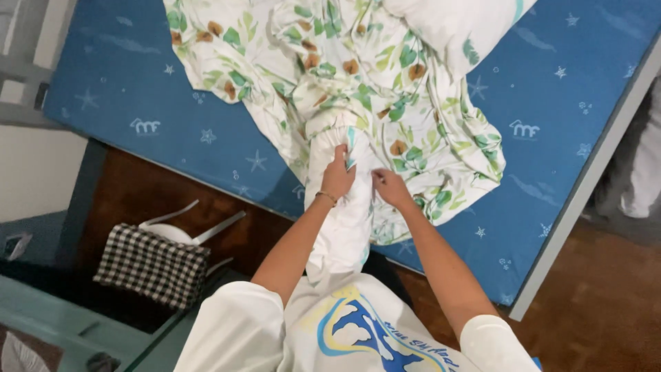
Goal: The person places a white pillow on the floor, then picks up a floral-patterned pillowcase and inserts the pillow into it. They adjust and smooth the pillowcase around the pillow to ensure it is properly fitted.
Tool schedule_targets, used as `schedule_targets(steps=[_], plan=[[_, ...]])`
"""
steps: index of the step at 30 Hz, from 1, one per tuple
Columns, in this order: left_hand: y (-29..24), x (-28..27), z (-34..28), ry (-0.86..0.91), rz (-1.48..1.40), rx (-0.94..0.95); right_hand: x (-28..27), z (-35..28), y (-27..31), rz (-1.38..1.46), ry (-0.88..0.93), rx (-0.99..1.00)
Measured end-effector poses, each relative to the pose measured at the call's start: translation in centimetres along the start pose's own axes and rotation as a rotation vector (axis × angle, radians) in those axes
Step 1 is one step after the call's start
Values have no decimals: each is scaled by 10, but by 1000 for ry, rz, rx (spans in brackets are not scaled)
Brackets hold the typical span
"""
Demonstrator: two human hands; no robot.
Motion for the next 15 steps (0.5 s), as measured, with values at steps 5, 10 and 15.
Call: schedule_targets(steps=[5, 10, 15], plan=[[-6, -1, -3, -21, 7, 127, -87, -51, 140, -133, -745, -565], [-5, 2, 5, -11, 113, 183, -104, -18, 162, -263, -853, -664], [-29, -36, -2, 68, 115, 316, -96, 5, 134, -242, -870, -645]])
Point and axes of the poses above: each hand's wrist, its own z-axis towards the middle knuckle, its own x-axis out of the palm, y = z × x, the point moved 6 cm from there along z, towards the middle knuckle, and after that the axes turned 3 degrees about y, right-handed, at the moved point
